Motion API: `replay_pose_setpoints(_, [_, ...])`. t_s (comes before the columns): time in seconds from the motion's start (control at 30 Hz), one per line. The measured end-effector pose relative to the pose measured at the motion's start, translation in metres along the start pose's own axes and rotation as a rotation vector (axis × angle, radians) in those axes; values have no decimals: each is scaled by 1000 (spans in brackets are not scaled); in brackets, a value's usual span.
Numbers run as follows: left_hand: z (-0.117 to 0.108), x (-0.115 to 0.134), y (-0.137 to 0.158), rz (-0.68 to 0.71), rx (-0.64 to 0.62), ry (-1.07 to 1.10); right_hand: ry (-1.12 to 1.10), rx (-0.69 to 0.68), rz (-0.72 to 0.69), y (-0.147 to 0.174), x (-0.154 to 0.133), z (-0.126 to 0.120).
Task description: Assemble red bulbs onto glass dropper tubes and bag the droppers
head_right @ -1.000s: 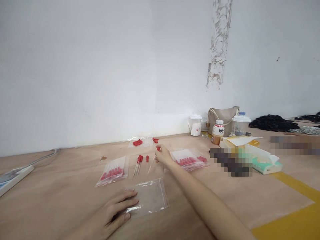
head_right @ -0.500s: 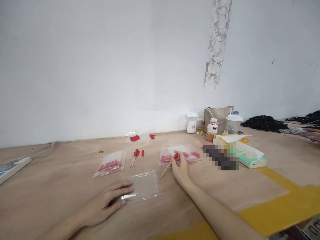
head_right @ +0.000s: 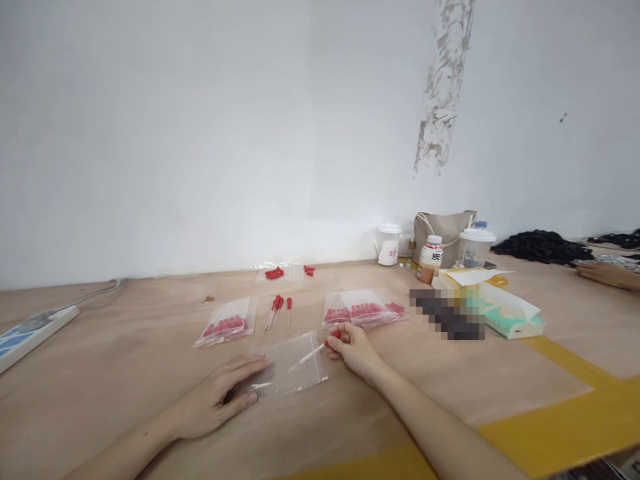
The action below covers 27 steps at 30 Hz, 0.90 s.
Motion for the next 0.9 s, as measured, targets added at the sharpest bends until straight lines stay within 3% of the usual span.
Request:
replay_pose_setpoints(0.1, [0,0,-1,-13,-9,-12,115,-201,47,8,1,6])
replay_pose_setpoints(0.2, [0,0,-1,-18,-12,-8,238,-290,-67,9,-6,5])
replay_pose_setpoints(0.37, [-1,4,-2,0,-4,8,426,-269,-331,9,-16,9])
replay_pose_setpoints(0.73, [0,10,-5,46,-9,21,225,-338,-198,17,-7,32])
replay_pose_setpoints(0.9, [0,9,-6,23,-12,6,264,-320,-265,18,-7,37])
Point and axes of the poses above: each hand's wrist, its own y-axis away from the middle knuckle, its own z-axis out of the palm, x = y × z, the point moved 8 cm from there along -y, towards the middle knuckle, and after that the axes turned 15 degrees about x, right-handed, at the moved point
